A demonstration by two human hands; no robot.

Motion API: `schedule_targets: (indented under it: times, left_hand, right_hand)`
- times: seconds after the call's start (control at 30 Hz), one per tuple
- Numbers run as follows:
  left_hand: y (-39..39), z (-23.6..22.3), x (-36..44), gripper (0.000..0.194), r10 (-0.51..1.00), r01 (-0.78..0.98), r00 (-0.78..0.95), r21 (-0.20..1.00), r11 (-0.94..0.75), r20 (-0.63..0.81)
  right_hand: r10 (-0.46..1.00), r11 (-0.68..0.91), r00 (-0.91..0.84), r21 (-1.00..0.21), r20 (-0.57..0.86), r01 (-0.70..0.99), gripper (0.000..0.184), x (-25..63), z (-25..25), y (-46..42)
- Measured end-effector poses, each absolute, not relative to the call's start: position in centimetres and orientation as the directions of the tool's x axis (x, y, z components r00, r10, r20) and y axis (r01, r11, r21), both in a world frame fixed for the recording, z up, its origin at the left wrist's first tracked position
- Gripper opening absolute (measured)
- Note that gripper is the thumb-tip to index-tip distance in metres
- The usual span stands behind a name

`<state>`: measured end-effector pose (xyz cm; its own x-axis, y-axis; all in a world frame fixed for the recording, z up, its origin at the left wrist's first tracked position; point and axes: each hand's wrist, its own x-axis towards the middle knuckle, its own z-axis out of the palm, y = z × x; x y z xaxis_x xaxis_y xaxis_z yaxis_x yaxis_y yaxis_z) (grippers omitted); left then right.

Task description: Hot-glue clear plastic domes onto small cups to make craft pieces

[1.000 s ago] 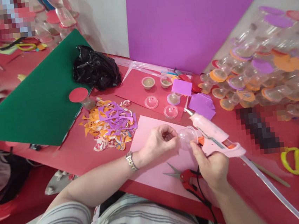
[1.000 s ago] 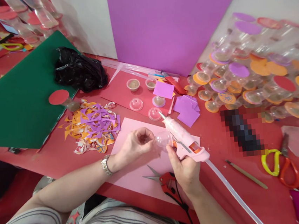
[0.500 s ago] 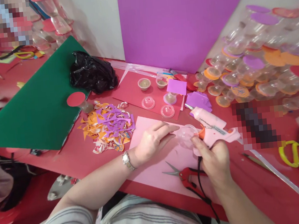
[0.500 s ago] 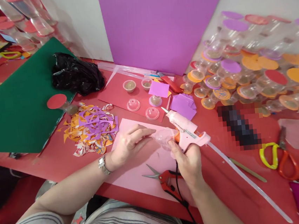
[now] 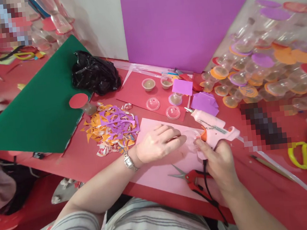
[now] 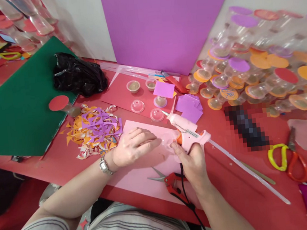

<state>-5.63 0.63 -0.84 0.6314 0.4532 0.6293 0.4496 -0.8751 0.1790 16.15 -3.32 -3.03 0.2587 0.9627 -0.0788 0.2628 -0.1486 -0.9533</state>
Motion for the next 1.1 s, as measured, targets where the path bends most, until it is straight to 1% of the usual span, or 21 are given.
schedule_targets:
  times: [0.13,0.23,0.37,0.57,0.63,0.77,0.87,1.0,1.07,1.1]
  left_hand:
    - [1.0,-0.7,-5.8,0.023,0.405,0.409,0.67,0.146,-0.901,0.622]
    - [1.1,-0.8,-6.0,0.023,0.403,0.394,0.682,0.158,-0.905,0.61]
    - [1.3,-1.1,-6.0,0.025,0.397,0.394,0.719,0.135,-0.909,0.57]
    - [1.3,-1.3,-5.8,0.02,0.345,0.334,0.673,0.148,-0.931,0.654]
    - [1.3,-1.3,-5.9,0.02,0.356,0.32,0.672,0.178,-0.93,0.649]
    - [1.2,-1.3,-5.9,0.02,0.411,0.331,0.691,0.246,-0.911,0.594]
    - [1.1,-1.3,-5.6,0.018,0.477,0.391,0.669,0.276,-0.878,0.57]
    - [0.5,-1.5,-4.7,0.016,0.608,0.503,0.567,0.351,-0.79,0.556]
    - [0.2,-1.4,-4.1,0.015,0.684,0.548,0.485,0.42,-0.724,0.545]
    - [0.0,-1.3,-3.9,0.013,0.732,0.564,0.437,0.475,-0.676,0.523]
  right_hand:
    - [0.966,-0.156,0.241,-0.955,-0.094,0.254,0.034,16.1,-2.8,-3.4]
    - [0.965,-0.167,0.239,-0.961,-0.113,0.22,0.033,16.0,-2.8,-3.4]
    - [0.96,-0.179,0.245,-0.971,-0.137,0.157,0.034,15.8,-2.5,-3.4]
    - [0.961,-0.216,0.196,-0.972,-0.194,0.095,0.034,15.5,-2.0,-3.4]
    - [0.961,-0.218,0.194,-0.97,-0.195,0.105,0.035,15.5,-2.0,-3.3]
    - [0.966,-0.182,0.218,-0.965,-0.139,0.191,0.036,15.5,-1.8,-3.2]
    - [0.966,-0.2,0.207,-0.952,-0.152,0.234,0.036,15.5,-1.9,-3.2]
    - [0.971,-0.199,0.177,-0.953,-0.161,0.228,0.034,15.3,-2.0,-3.4]
    - [0.976,-0.164,0.18,-0.96,-0.124,0.226,0.031,15.2,-1.9,-3.4]
    - [0.977,-0.146,0.186,-0.961,-0.103,0.235,0.031,15.1,-1.8,-3.4]
